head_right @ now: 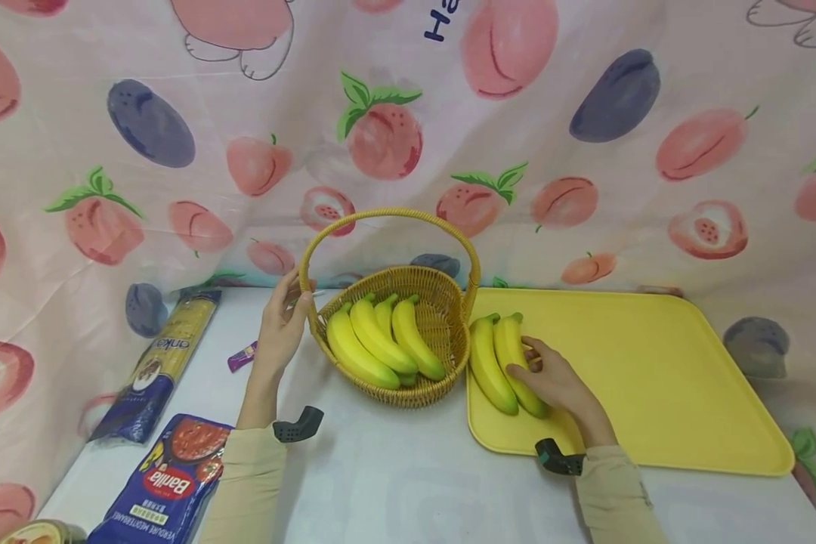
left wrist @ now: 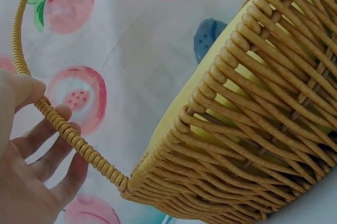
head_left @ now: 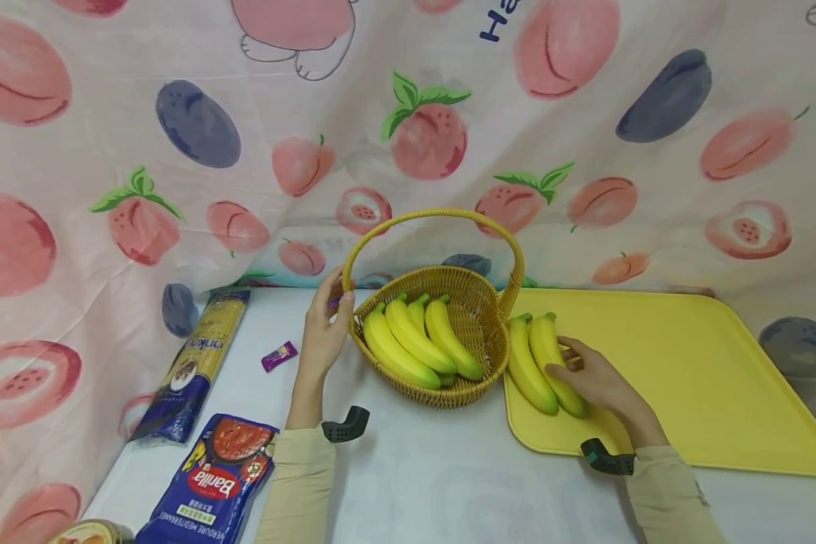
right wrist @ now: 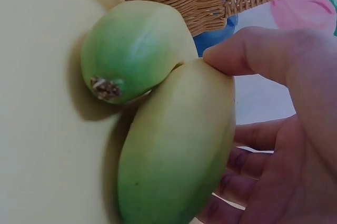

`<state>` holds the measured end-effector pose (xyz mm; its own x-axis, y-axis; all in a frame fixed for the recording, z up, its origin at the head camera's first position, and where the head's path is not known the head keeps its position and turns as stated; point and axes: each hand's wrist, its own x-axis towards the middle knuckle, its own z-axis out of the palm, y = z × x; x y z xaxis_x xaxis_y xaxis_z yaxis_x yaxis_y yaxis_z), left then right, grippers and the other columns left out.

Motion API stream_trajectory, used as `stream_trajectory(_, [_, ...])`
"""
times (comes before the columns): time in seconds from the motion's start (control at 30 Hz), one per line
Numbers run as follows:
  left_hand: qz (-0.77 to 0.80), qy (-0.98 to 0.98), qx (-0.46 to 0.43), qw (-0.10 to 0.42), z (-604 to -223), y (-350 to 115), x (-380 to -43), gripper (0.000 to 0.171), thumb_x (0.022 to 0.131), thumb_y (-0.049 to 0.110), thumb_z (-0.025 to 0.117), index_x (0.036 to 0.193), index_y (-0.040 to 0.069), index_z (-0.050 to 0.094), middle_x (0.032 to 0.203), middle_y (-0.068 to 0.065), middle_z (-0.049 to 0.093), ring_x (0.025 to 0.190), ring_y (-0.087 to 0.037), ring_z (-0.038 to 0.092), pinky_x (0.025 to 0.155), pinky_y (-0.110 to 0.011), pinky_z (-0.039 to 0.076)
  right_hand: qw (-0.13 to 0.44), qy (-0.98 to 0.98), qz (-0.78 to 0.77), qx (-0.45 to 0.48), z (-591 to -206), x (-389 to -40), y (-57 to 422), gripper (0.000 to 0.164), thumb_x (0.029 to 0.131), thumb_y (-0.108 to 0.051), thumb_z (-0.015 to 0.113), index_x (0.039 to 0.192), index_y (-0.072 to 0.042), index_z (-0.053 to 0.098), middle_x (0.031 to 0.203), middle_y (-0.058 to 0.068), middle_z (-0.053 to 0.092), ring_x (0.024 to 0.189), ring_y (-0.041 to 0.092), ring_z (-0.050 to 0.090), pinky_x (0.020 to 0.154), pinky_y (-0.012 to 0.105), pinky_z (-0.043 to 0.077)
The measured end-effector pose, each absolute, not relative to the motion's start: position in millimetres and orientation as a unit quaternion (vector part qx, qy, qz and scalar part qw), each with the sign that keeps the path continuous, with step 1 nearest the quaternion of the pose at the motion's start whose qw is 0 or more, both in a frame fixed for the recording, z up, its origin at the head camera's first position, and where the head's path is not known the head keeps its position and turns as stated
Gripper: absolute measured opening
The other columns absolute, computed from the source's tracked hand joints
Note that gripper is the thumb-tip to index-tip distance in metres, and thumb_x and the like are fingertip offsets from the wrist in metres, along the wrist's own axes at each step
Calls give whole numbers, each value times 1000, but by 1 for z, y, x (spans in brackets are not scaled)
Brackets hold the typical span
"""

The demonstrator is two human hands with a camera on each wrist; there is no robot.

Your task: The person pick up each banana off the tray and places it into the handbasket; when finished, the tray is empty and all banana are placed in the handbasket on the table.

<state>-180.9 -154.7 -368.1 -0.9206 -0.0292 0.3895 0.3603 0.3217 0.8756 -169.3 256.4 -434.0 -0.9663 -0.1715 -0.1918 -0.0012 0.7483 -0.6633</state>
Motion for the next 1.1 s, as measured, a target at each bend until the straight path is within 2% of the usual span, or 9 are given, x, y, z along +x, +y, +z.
stream_trajectory(0.17, [-569, -800, -100, 162, -360, -152, -175, 45, 100, 12, 45, 143, 4, 36, 130, -22, 53, 123, -32, 50, 105, -47, 42, 121, 925, -358, -44, -433, -167, 256, 79, 91, -46, 56, 146, 1, 26, 130, 25, 48, 111, 36, 50, 83, 40, 48])
stream_trajectory(0.37, [-570, -800, -99, 161, -360, -151, -174, 45, 100, 13, 45, 143, 5, 36, 130, -22, 53, 123, -32, 49, 106, -47, 41, 118, 922, -368, -41, -430, -162, 258, 77, 91, -44, 57, 147, -1, 26, 127, 22, 48, 109, 32, 50, 80, 34, 46])
stream_trajectory(0.63, [-566, -802, -98, 166, -359, -151, -174, 45, 100, 13, 46, 143, 6, 37, 129, -22, 53, 123, -33, 49, 105, -48, 41, 105, 920, -374, -59, -418, -150, 257, 72, 93, -40, 57, 147, -3, 25, 126, 21, 48, 109, 31, 51, 79, 32, 45])
stream_trajectory(1.0, [-568, -799, -102, 170, -359, -151, -175, 44, 100, 13, 46, 142, 6, 39, 128, -24, 53, 122, -34, 49, 104, -49, 42, 94, 917, -371, -112, -405, -132, 257, 70, 94, -38, 56, 147, -6, 25, 128, 19, 47, 110, 31, 49, 85, 43, 48])
stream_trajectory(1.1, [-570, -797, -104, 171, -360, -151, -177, 44, 99, 13, 46, 142, 6, 39, 128, -24, 53, 122, -34, 49, 104, -49, 42, 98, 913, -373, -132, -403, -126, 255, 69, 94, -36, 57, 148, -9, 24, 128, 17, 47, 110, 30, 50, 84, 42, 49])
